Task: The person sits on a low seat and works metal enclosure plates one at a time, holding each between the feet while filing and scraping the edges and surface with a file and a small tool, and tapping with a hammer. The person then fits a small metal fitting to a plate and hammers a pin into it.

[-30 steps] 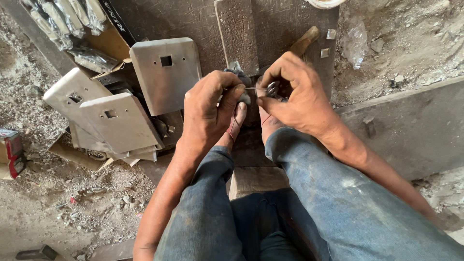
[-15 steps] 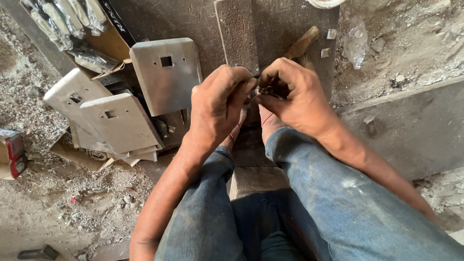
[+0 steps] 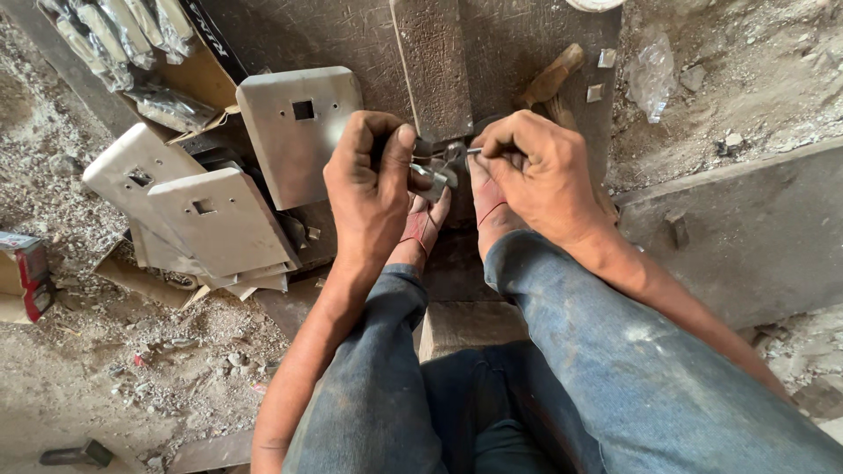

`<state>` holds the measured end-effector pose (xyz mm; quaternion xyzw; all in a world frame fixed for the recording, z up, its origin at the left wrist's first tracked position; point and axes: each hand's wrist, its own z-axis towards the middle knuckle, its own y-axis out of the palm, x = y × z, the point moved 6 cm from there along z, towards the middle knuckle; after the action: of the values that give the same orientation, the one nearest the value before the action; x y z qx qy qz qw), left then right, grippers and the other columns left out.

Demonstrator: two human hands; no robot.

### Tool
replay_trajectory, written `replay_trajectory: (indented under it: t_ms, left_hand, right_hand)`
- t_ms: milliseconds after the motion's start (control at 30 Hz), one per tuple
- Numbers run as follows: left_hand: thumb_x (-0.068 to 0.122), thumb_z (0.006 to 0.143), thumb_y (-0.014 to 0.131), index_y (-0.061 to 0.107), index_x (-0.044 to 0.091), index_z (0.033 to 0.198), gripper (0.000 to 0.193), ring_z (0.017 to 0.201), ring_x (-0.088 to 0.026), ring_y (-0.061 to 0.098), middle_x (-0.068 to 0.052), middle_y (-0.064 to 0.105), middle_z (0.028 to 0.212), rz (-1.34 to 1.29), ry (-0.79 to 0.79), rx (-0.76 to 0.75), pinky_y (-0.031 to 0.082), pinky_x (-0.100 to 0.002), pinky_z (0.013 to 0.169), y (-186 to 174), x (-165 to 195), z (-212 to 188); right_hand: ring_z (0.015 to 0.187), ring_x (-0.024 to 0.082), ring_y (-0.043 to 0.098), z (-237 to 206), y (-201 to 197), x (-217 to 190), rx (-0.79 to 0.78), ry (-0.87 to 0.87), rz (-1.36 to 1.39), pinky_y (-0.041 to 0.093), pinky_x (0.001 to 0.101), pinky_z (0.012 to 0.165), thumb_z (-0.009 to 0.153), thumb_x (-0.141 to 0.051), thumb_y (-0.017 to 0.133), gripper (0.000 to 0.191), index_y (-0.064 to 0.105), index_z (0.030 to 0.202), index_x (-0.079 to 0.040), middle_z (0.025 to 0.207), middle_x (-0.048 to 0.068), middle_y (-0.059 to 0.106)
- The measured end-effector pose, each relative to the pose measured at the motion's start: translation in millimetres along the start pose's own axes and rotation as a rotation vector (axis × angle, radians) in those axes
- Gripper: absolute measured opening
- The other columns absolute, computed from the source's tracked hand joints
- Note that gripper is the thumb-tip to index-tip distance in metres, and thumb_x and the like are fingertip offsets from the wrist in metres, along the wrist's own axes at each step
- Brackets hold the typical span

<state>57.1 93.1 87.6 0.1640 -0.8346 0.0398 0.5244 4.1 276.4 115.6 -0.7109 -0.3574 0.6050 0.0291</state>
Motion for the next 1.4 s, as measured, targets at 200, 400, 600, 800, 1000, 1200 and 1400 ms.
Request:
replay_trajectory:
  t_ms: [200,400,600,800,1000,1200,1400]
  left_hand:
    - [0.007,0.108,0.062,0.058,0.0,0.106,0.009,0.071,-0.006,0.065,-0.006,0.067,0.091,-0.002,0.001,-0.006,0.059,-0.024,0.06,-1.7,-6.4,1.4]
    - [0.005,0.108,0.061,0.058,-0.001,0.104,0.007,0.072,-0.006,0.066,-0.005,0.068,0.088,0.045,0.029,-0.012,0.059,-0.024,0.06,-1.0,-4.8,-0.4]
    - [0.004,0.106,0.063,0.06,-0.001,0.102,0.007,0.068,-0.005,0.065,-0.004,0.07,0.084,0.018,-0.036,-0.099,0.056,-0.023,0.055,9.9,0.0,-4.0]
    - [0.002,0.103,0.066,0.062,-0.001,0.101,0.005,0.065,-0.005,0.065,-0.006,0.071,0.079,0.134,-0.025,-0.251,0.055,-0.024,0.055,19.2,18.1,-9.7]
    - [0.002,0.103,0.064,0.062,-0.001,0.101,0.004,0.064,-0.006,0.068,-0.006,0.073,0.08,0.244,0.015,-0.277,0.056,-0.023,0.054,11.5,22.1,-10.8]
    - [0.005,0.107,0.062,0.06,-0.002,0.106,0.007,0.07,-0.007,0.065,-0.006,0.07,0.089,0.027,-0.057,-0.195,0.055,-0.022,0.056,5.3,4.7,-8.1]
    - [0.007,0.107,0.06,0.058,-0.001,0.106,0.008,0.061,-0.006,0.063,-0.006,0.07,0.085,0.026,-0.105,-0.107,0.047,-0.02,0.046,-2.2,0.3,-7.4]
  right_hand:
    - [0.119,0.019,0.065,-6.5,-10.1,3.4,0.056,-0.154,0.094,0.06,0.0317,0.099,0.094,0.012,0.075,0.02,0.066,0.098,-0.006,0.106,0.007,0.076]
    - [0.093,0.017,0.065,-5.6,-10.7,23.9,-0.026,-0.011,0.041,0.051,0.0287,0.077,0.08,0.01,0.081,0.021,0.069,0.08,-0.007,0.097,0.006,0.076]
    - [0.131,0.032,0.061,4.7,2.3,5.6,-0.17,-0.128,-0.136,0.055,0.0362,0.104,0.076,0.006,0.073,0.042,0.066,0.115,-0.005,0.144,0.014,0.061]
    - [0.119,0.03,0.063,7.0,28.8,-7.2,-0.359,-0.166,0.142,0.052,0.0376,0.098,0.074,-0.003,0.079,0.066,0.055,0.135,0.001,0.133,0.015,0.062]
    - [0.082,0.019,0.065,-1.3,41.3,19.3,-0.478,-0.096,0.166,0.053,0.0344,0.074,0.083,-0.01,0.08,0.024,0.067,0.102,-0.004,0.089,0.006,0.066]
    - [0.089,0.02,0.071,-10.0,45.6,27.0,-0.481,-0.04,0.264,0.055,0.0326,0.082,0.09,-0.013,0.077,0.024,0.064,0.106,-0.002,0.096,0.005,0.073]
    - [0.093,0.025,0.066,-9.9,39.5,16.9,-0.339,-0.153,-0.045,0.048,0.0407,0.088,0.085,-0.011,0.081,0.039,0.063,0.118,-0.002,0.094,0.01,0.071]
